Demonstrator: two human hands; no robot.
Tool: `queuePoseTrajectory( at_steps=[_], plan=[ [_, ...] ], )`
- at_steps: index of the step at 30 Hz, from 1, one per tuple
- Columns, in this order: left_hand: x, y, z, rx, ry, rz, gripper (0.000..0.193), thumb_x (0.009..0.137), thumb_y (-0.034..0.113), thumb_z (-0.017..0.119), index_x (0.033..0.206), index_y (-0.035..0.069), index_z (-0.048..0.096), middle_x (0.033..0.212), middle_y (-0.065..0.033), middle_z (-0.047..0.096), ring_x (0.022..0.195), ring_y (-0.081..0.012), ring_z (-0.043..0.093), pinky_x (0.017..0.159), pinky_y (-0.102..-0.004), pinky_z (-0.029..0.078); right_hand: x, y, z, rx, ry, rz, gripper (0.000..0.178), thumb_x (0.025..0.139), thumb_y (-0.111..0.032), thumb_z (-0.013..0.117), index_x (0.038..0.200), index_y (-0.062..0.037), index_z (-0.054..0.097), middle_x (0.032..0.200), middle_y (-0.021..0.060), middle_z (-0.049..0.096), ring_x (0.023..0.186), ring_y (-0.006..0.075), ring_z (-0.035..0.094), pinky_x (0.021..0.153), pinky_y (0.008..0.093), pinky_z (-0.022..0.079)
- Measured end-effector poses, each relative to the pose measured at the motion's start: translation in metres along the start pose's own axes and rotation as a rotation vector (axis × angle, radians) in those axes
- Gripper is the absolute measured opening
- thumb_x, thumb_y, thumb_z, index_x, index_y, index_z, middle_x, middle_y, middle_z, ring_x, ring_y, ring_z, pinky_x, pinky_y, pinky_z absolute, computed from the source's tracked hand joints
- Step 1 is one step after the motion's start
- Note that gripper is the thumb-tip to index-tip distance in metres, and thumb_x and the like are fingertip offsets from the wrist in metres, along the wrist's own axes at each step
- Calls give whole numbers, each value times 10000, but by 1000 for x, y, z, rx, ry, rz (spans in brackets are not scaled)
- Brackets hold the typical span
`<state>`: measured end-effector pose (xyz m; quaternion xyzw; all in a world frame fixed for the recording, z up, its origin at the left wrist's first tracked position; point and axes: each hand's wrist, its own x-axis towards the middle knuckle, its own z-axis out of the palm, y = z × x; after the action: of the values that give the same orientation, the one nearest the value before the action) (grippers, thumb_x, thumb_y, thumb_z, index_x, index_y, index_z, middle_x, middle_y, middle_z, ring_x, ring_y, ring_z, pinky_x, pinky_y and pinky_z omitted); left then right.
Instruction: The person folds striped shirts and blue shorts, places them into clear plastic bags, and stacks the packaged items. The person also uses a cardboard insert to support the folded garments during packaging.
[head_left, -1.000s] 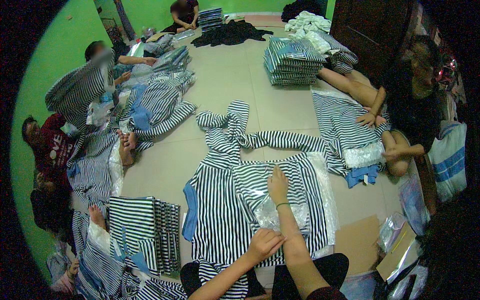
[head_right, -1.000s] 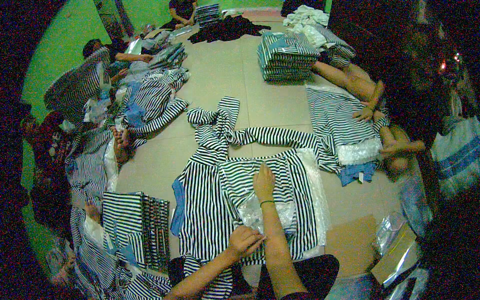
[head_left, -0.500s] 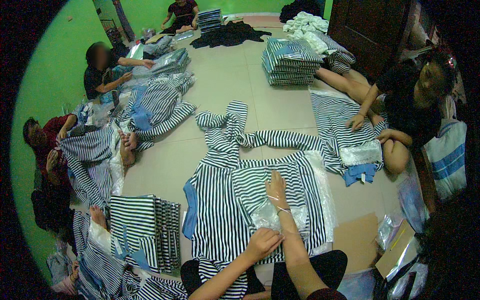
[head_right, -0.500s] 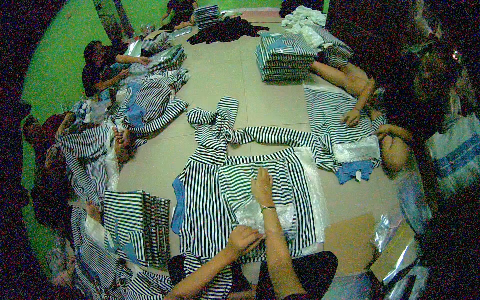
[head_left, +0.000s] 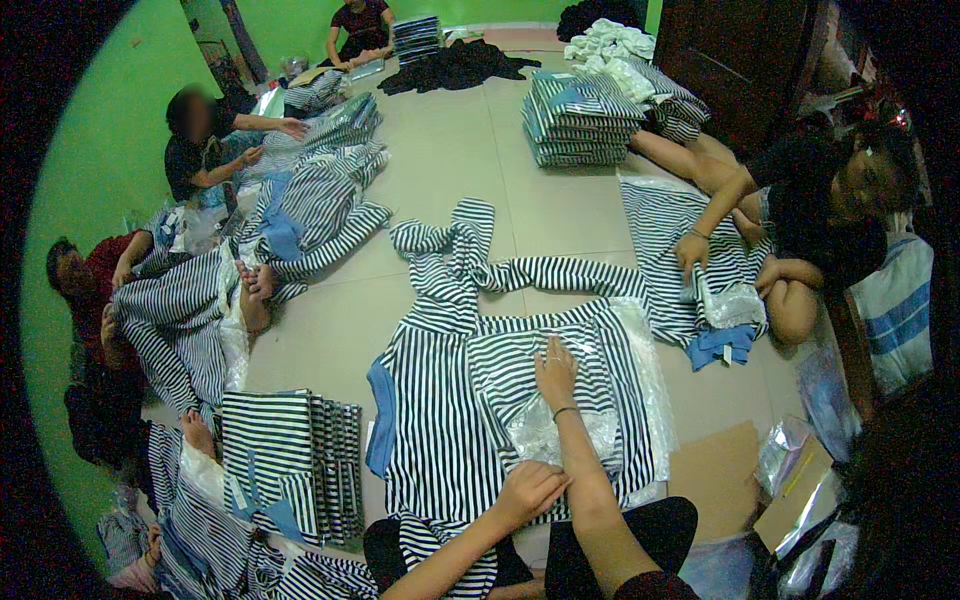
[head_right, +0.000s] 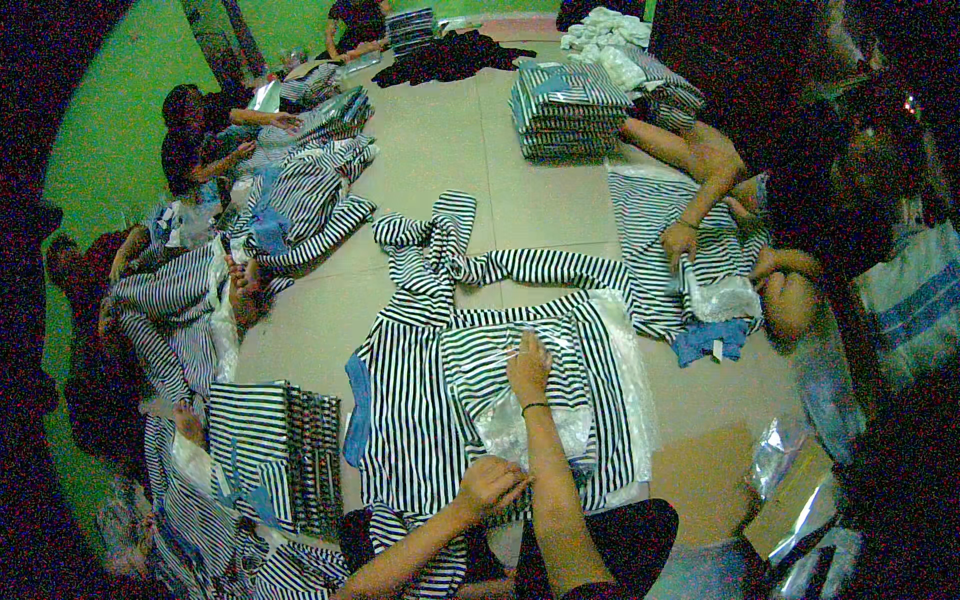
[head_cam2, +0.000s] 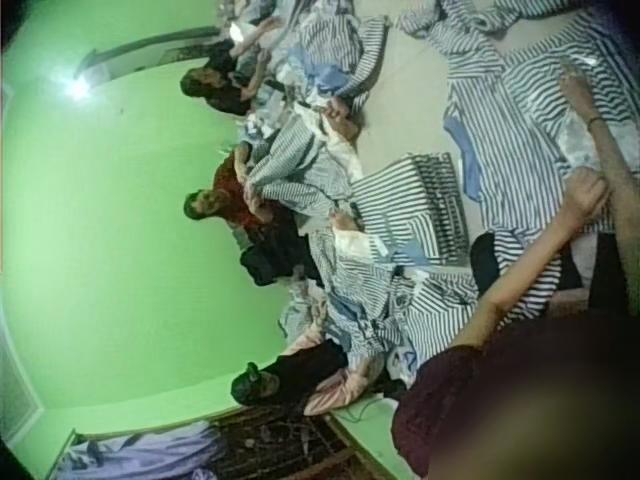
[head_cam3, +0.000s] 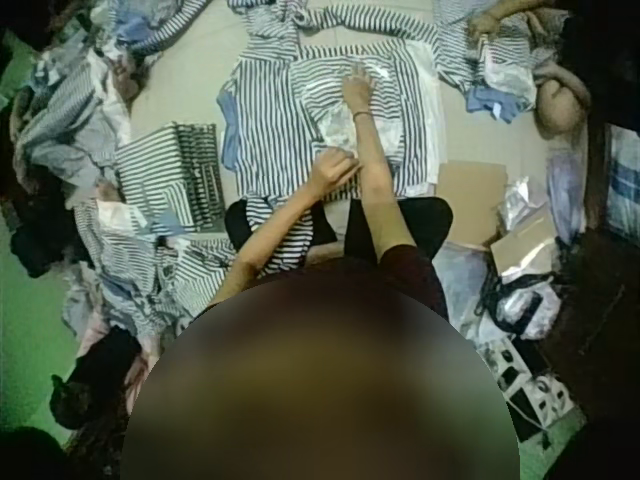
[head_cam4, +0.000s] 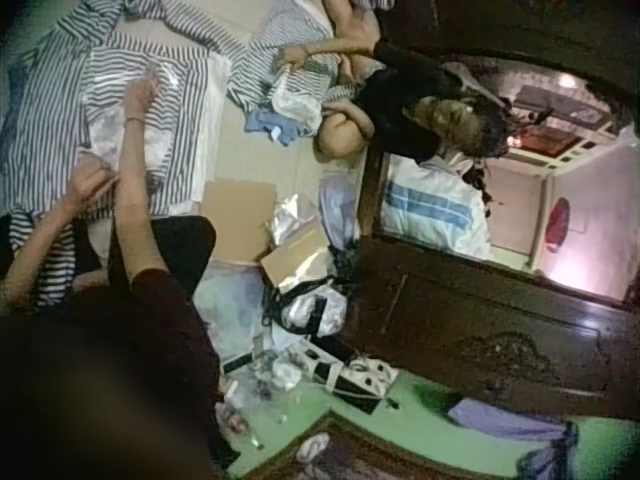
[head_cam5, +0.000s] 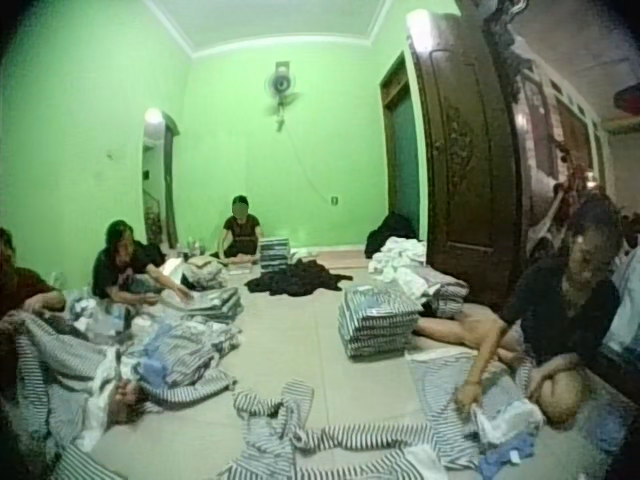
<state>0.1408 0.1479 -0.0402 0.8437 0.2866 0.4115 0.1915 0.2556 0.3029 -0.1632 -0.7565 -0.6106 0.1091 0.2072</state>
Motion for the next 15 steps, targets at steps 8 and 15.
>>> queuePoseTrajectory(
  at_steps=[8, 15],
  plan=[
    [-39, -8, 4, 123, 307, -486, 366, 740, 245, 562, 996, 3, 463, 824, -73, 515, 768, -218, 478, 760, -334, 324, -8, 3, -9, 53, 32, -111, 449, 795, -236, 437, 1141, 43, 374, 1192, 175, 379, 1071, 268, 393, 879, 408, 290],
    [-71, -73, 21, -1179, 401, -1538, 427, 831, 360, 404, 1052, -2, 456, 962, -91, 526, 857, -169, 488, 797, -273, 366, -28, -7, -19, 84, 1, -108, 476, 789, -264, 461, 1127, 60, 371, 1173, 174, 393, 1073, 266, 379, 873, 406, 263]
  ],
)
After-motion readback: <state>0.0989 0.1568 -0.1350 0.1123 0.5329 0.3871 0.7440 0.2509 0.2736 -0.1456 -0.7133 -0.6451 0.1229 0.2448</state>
